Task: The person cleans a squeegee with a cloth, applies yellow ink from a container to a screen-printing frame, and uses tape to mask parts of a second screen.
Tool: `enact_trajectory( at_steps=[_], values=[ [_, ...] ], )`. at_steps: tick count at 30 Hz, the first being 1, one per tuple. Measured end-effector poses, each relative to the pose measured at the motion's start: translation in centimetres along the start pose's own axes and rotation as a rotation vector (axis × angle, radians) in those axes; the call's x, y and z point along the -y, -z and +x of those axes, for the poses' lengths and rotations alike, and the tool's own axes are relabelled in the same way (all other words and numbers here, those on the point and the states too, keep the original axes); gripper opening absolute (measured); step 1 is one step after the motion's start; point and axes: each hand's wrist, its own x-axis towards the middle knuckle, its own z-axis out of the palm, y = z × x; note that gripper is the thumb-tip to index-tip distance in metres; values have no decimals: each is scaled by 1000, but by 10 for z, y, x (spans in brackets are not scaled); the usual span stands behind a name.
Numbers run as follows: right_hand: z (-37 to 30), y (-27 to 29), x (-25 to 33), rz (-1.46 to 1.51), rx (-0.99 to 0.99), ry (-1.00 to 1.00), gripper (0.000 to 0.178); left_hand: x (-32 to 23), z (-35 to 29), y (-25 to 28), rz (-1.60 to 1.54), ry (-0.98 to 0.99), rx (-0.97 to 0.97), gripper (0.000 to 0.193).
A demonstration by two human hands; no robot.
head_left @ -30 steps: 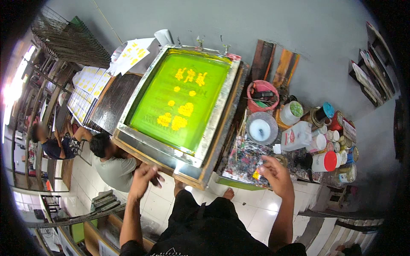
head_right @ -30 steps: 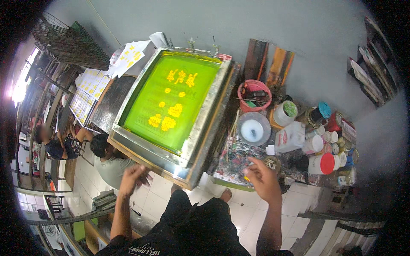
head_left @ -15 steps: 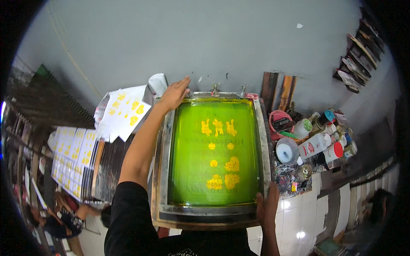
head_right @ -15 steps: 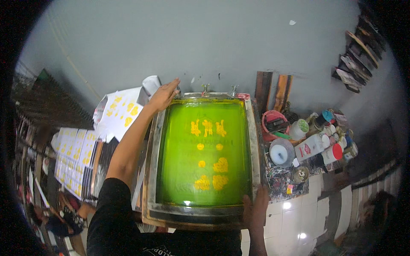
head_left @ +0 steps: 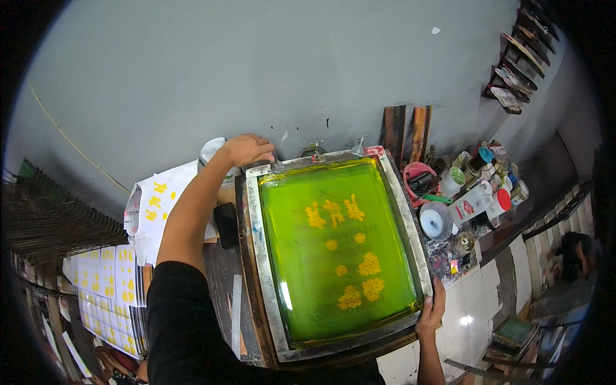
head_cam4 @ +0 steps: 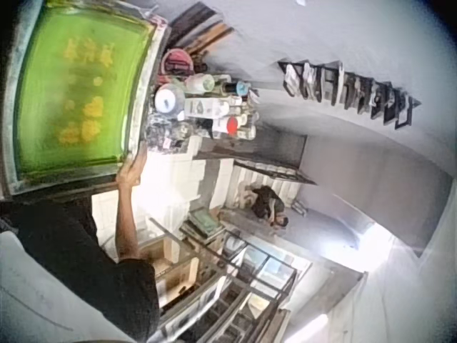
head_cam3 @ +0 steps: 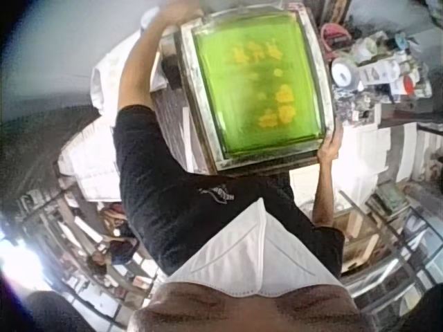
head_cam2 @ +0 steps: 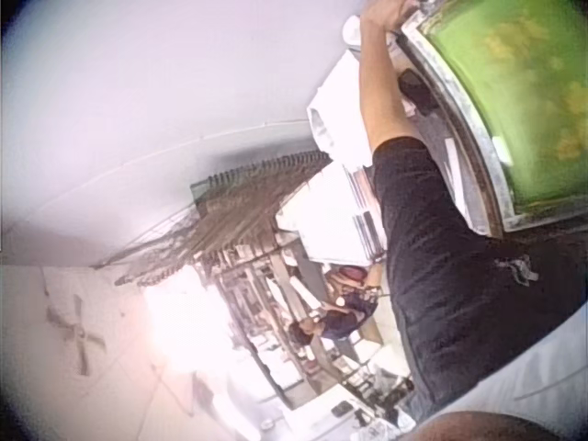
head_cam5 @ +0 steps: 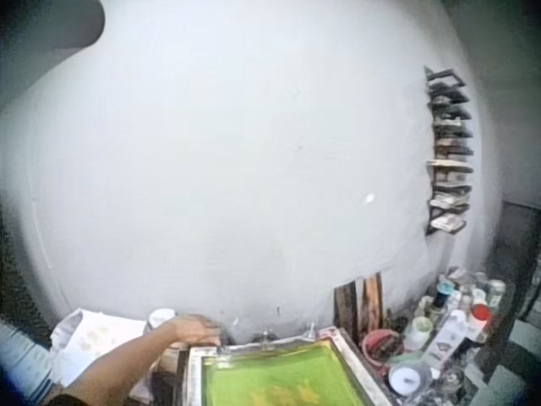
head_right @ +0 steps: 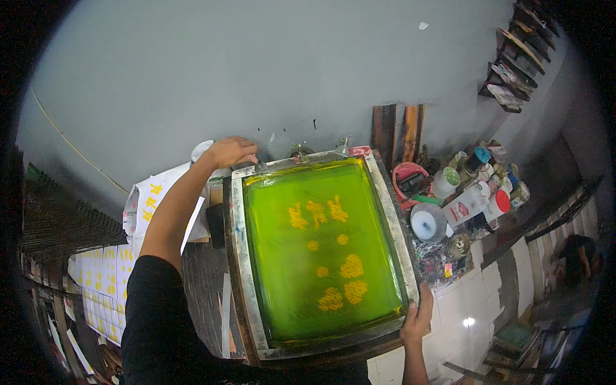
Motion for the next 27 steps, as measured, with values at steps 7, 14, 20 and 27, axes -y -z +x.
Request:
enact_trajectory(
  at_steps=[7, 14, 20, 27],
  values=[
    [3, 2, 1, -42, -10, 5, 50, -52, 22, -21, -267, 610, -91, 55],
    [1, -1, -4, 17, -17, 28, 46, -36, 32, 23, -560, 779, -149, 81],
    [3, 0, -4, 28, -11, 58, 46, -22, 11, 45, -677, 790, -76, 89],
    [2, 0, -5, 24, -20, 58, 44, -46, 10, 34, -612, 716, -220, 80]
  ],
)
